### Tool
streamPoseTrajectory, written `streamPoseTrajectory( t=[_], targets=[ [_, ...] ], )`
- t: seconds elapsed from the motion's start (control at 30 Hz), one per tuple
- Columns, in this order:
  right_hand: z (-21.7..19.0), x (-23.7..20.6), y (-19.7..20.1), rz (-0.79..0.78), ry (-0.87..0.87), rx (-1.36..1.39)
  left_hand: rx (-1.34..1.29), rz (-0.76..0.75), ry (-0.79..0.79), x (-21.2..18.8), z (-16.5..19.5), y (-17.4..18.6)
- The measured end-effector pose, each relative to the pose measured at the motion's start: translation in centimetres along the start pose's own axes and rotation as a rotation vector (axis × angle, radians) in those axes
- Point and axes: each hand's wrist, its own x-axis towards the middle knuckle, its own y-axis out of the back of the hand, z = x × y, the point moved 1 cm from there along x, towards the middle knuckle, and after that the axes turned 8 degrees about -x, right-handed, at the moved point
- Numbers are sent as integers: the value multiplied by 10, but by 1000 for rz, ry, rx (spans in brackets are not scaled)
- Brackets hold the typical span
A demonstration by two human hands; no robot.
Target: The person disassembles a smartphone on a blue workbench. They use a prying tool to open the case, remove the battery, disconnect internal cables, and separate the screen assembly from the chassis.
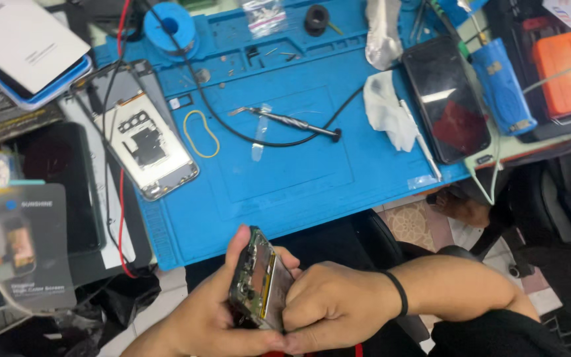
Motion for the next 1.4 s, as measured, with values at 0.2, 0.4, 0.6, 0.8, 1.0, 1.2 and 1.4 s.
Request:
streamPoseTrajectory(
  t=[0.2, 0.4, 0.6, 0.8, 1.0, 1.2, 1.4],
  targets=[
    [5, 12, -10, 134, 74, 86, 33, 10, -125, 3, -8, -1],
    [-20, 12, -7, 263, -109, -310, -74, 16, -35, -3, -8, 1],
    [-14, 17, -2, 38, -102, -49, -58, -7, 12, 3, -3, 3],
    [8, 20, -7, 91, -7, 59, -117, 64, -19, 8, -4, -1],
    [22, 15, -18, 103, -35, 121, -228, 75, -63, 3, -17, -2],
    [27, 11, -24, 120, -63, 135, -285, 78, -94, 0, -24, -2],
    [29, 10, -30, 128, -29, 142, -283, 54, -114, -3, -30, -2]
  ],
)
